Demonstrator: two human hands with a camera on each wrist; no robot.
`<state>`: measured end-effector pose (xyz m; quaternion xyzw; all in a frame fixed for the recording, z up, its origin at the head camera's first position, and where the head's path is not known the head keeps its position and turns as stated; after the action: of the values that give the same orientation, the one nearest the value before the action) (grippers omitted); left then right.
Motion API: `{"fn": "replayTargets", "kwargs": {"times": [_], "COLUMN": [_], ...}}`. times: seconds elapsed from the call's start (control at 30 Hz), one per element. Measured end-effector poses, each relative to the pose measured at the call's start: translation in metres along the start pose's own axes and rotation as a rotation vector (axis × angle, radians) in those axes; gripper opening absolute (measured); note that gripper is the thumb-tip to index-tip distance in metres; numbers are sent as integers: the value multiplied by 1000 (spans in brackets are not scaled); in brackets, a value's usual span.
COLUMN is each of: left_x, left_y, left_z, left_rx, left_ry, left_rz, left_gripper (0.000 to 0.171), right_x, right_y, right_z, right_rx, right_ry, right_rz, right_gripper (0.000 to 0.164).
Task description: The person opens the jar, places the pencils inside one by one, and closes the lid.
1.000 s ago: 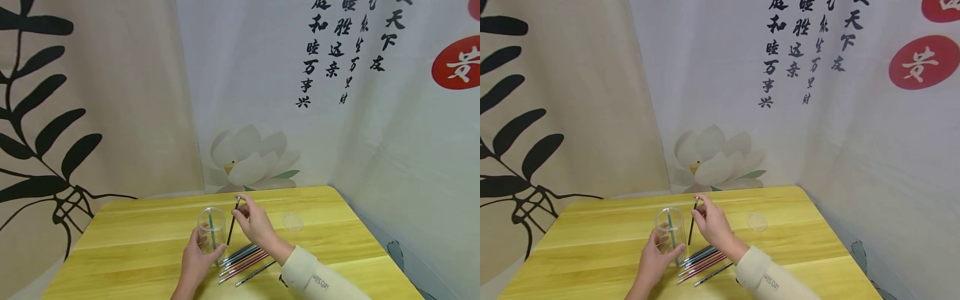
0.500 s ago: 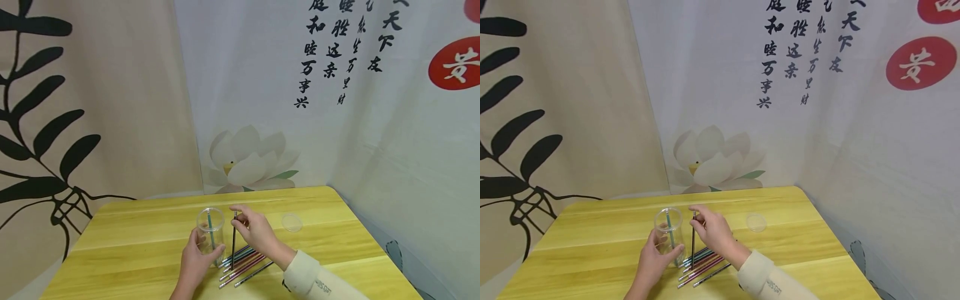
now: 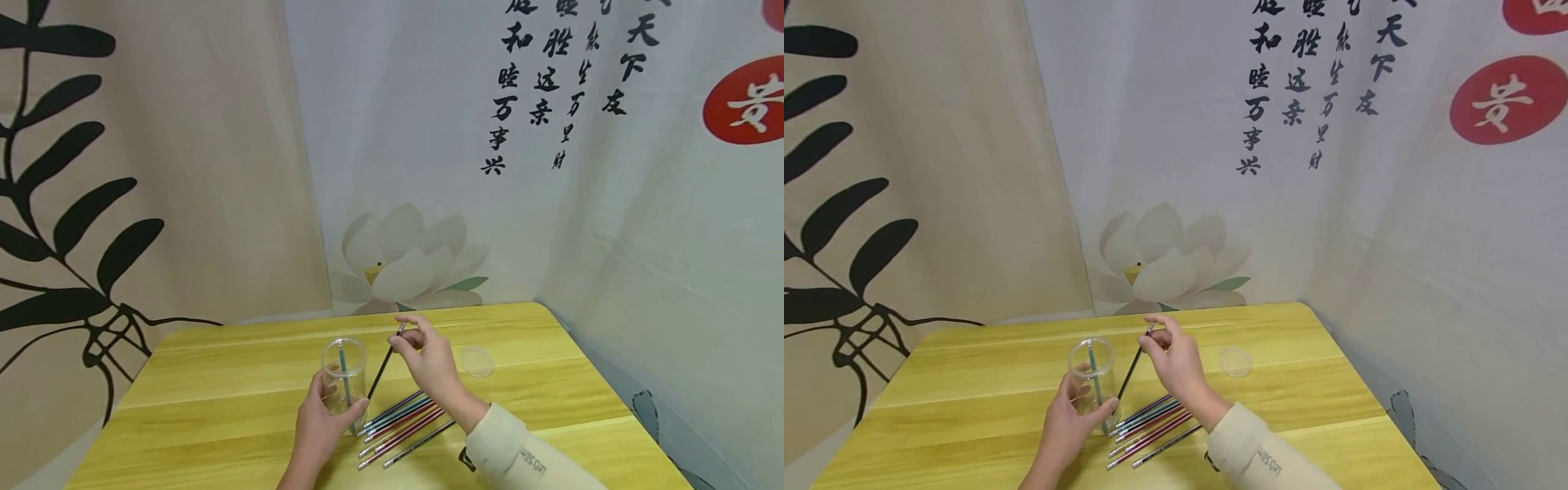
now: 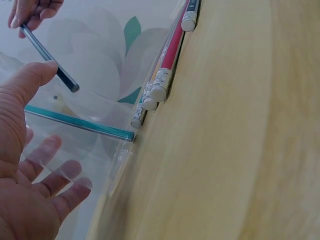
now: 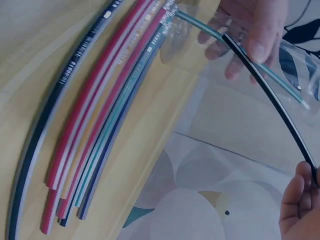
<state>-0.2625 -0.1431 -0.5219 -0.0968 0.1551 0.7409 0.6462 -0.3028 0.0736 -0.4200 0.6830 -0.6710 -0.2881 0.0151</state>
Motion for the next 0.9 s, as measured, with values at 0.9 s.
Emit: {"fn": "replayTargets", "kwargs": {"times": [0.9], "left_x": [-1], "left_y": [0], "left_z": [-3], "left_rx": [8], "left_ry": [8], "left_rz": [-5], "left_gripper": [91], "right_x": [-14], "right_y": [10], "right_z": [-16], "right_rx": [-208], "right_ry": [-33], "right_rz": [138], "right_gripper": [30]}}
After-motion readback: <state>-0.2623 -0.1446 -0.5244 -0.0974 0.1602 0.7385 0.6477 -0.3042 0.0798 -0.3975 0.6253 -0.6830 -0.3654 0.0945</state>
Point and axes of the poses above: each hand's wrist, its own y-axis towards the middle knuckle, its own x-axis out of the palm, z = x × y, the point moved 4 cm from there along y, towards the middle knuckle, and after that the axes turned 4 degrees about x, right-handed, at the moved point
